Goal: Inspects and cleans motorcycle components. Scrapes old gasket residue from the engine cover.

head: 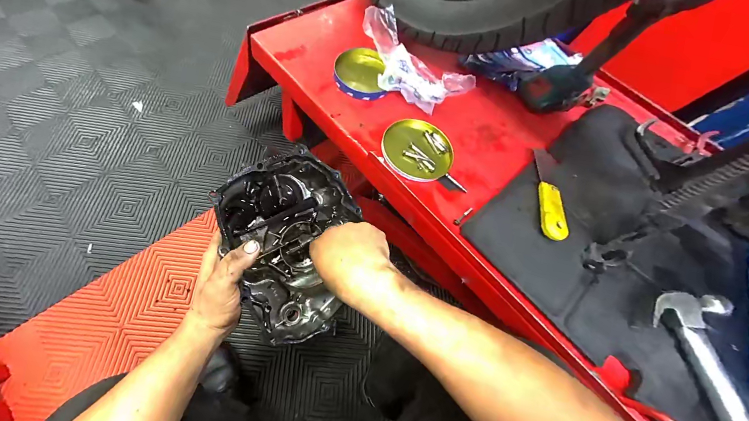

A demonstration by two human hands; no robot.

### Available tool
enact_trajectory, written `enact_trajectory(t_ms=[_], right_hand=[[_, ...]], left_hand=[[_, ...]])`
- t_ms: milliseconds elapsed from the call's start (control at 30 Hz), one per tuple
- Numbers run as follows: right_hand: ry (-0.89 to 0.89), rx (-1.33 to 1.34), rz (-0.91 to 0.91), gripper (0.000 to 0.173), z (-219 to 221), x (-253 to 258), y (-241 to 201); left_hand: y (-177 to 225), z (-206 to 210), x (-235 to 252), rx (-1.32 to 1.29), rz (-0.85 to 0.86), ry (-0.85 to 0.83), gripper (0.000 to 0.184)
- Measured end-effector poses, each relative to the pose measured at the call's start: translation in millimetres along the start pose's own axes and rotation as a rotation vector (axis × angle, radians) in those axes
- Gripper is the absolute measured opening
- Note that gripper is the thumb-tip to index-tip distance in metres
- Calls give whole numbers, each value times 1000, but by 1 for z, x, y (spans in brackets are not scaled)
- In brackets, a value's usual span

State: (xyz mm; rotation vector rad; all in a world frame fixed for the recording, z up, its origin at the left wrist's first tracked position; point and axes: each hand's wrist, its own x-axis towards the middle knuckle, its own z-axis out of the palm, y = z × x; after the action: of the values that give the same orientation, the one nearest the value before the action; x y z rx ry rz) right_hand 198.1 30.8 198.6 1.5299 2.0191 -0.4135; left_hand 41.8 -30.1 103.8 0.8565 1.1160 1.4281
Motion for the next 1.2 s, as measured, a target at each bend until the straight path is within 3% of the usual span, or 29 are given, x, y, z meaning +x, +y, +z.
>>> enact_trajectory(t_ms=[467,700,800,900,1033,1200], right_hand=[[74,35,-167,6,8,2,9],[520,32,-424,4,-16,-14,63],[710,106,-330,17,-34,-6,111],[853,219,-159,18,-37,27,165],[810,401,-1,23,-26,57,211],[617,378,187,26,-20,33,236]], left_hand=[[6,5,4,31,13,17,38],[4,-3,13,49,54,97,27],[7,-4,11,29,31,122,25],[9,-2,10,17,33,131,22],[11,1,10,-2,46,119,22],[8,3,11,-23,30,106,23]])
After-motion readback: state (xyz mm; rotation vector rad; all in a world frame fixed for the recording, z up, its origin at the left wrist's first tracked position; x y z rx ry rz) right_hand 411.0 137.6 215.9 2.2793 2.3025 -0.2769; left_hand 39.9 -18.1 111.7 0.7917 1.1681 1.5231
